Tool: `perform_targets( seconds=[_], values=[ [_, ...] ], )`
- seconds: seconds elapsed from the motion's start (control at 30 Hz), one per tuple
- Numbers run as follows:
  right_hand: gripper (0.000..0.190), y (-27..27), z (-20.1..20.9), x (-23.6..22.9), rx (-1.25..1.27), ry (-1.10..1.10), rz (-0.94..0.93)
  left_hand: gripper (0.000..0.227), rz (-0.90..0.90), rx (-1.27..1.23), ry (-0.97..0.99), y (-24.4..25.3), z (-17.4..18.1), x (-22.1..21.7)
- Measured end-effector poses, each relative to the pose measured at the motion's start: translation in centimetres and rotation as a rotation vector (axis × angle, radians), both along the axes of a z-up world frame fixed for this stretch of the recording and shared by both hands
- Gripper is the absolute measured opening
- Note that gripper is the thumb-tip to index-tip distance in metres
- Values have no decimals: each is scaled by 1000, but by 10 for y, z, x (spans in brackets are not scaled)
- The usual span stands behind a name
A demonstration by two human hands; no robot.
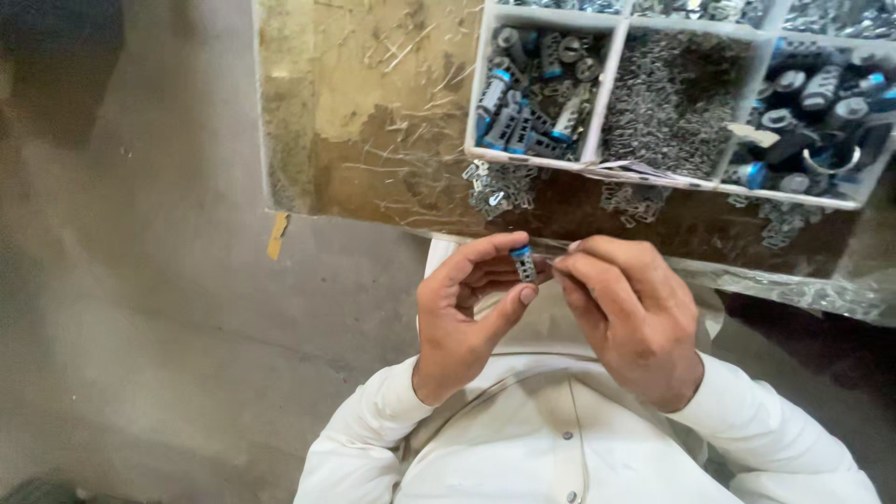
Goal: The person repeatedly picks small metal clips from a compartmentalized tray and attaches them to cylindrical blue-and-white components. The person handles the items one at a time, placing the assembled units back into the tray. The task continues in a repetitive loop without visible completion.
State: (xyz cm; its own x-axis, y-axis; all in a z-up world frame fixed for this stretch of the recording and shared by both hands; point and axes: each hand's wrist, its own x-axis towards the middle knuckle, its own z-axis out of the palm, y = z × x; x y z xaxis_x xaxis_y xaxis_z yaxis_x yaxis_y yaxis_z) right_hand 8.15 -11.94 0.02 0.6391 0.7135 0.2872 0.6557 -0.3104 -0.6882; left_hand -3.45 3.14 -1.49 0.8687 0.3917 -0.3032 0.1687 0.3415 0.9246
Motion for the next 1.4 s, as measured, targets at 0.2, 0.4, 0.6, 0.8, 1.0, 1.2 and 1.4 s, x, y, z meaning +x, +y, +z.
perform_targets(
  seconds=[0.2, 0.4, 0.6, 0.8, 1.0, 1.2, 1.4],
  values=[
    [20, -22, 1, -6, 50, 175, -147, 46, -129, -71, -64, -15, 4, 13],
    [24, -40, -5, -5, 29, 286, -229, 47, -243, 80, -7, -20, 12, 21],
    [15, -49, -2, -5, 172, 378, -296, 46, -277, 62, -9, -23, 11, 24],
    [16, -47, 0, -4, 74, 234, -251, 48, -310, 79, -43, -22, 12, 25],
    [15, -48, 2, -6, 27, 194, -234, 49, -328, 129, -27, -22, 10, 24],
    [14, -48, 1, -8, 68, 201, -280, 48, -348, 124, -62, -23, 7, 26],
    [14, -67, 1, 1, -92, -37, -380, 46, -360, 4, -19, -27, 4, 28]
  ],
)
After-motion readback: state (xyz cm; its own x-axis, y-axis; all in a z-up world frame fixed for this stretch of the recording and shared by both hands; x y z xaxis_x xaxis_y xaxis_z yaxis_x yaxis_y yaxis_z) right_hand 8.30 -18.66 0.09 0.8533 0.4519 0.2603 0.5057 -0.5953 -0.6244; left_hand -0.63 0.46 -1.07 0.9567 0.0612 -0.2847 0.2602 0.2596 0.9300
